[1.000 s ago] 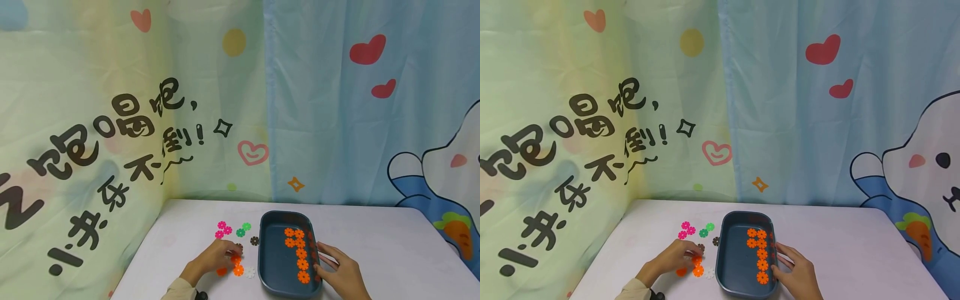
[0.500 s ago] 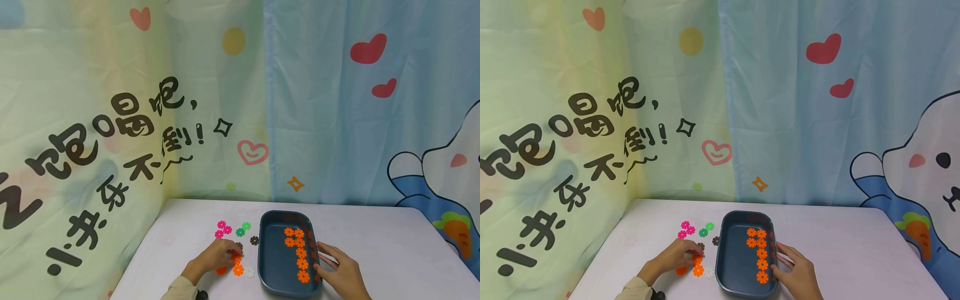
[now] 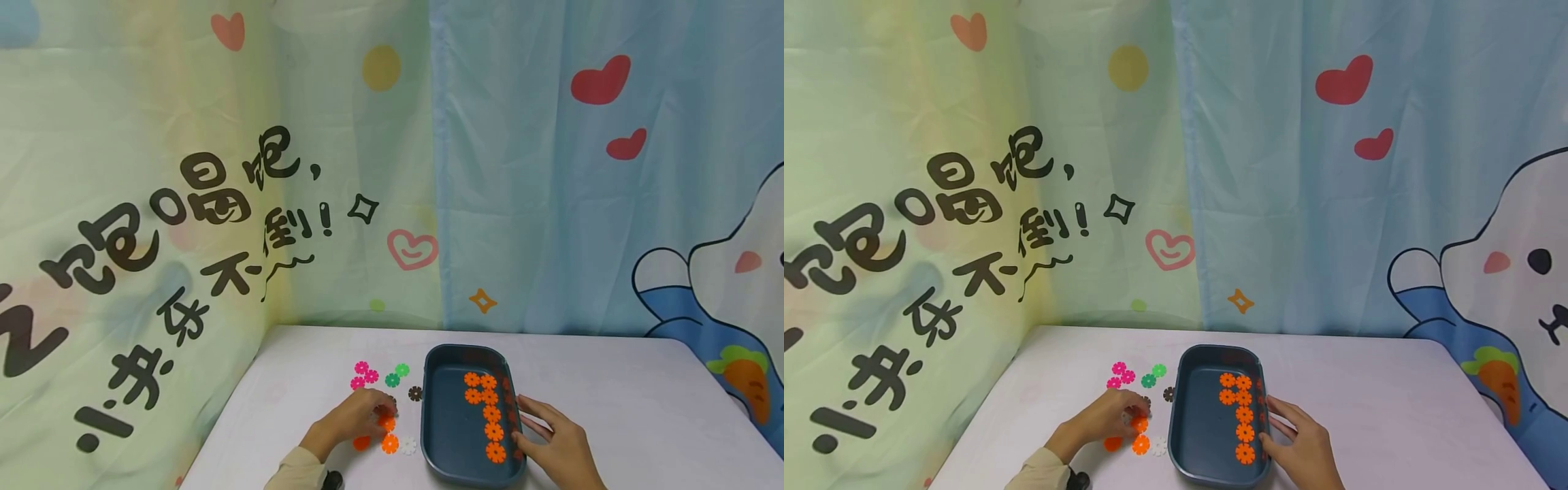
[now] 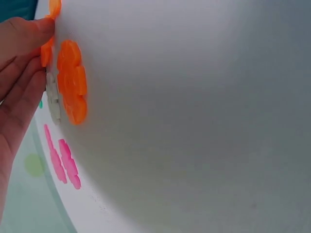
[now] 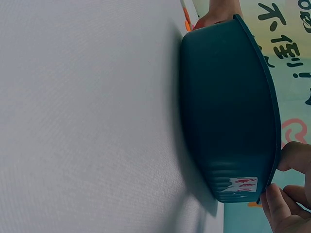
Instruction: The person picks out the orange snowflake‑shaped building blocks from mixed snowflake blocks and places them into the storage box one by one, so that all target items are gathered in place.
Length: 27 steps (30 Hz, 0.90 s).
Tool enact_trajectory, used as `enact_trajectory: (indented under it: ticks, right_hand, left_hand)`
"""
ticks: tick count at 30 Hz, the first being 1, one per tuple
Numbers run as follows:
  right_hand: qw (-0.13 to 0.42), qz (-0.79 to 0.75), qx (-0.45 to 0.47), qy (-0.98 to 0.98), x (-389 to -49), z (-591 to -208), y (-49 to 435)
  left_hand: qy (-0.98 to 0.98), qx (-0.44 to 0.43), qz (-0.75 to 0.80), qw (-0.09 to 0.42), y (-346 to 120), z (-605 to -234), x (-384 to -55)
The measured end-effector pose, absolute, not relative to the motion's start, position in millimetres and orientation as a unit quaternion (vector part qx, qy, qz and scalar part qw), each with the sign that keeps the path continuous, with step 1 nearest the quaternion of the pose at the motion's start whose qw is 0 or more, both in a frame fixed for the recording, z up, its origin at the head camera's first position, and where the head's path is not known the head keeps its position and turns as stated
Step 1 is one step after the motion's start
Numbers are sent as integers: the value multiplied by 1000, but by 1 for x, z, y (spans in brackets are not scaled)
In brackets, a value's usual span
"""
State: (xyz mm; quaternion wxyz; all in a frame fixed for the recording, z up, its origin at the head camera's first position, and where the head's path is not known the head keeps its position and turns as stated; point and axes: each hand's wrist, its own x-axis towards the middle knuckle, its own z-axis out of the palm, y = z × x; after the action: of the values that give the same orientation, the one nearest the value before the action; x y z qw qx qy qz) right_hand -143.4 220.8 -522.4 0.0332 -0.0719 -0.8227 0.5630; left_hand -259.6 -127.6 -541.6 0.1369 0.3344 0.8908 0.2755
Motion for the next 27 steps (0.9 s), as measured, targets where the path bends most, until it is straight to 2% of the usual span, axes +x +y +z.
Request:
enact_trajectory:
  ticks: [18,27]
  right_hand:
    - [39,565,-67,-822,-143,-523,221]
    - [42,564,-63,-823,-144,-523,222]
  left_hand:
    - [901,277,303,142,-125,-532,-262]
    - [893,292,318,131,-122,-523,-270]
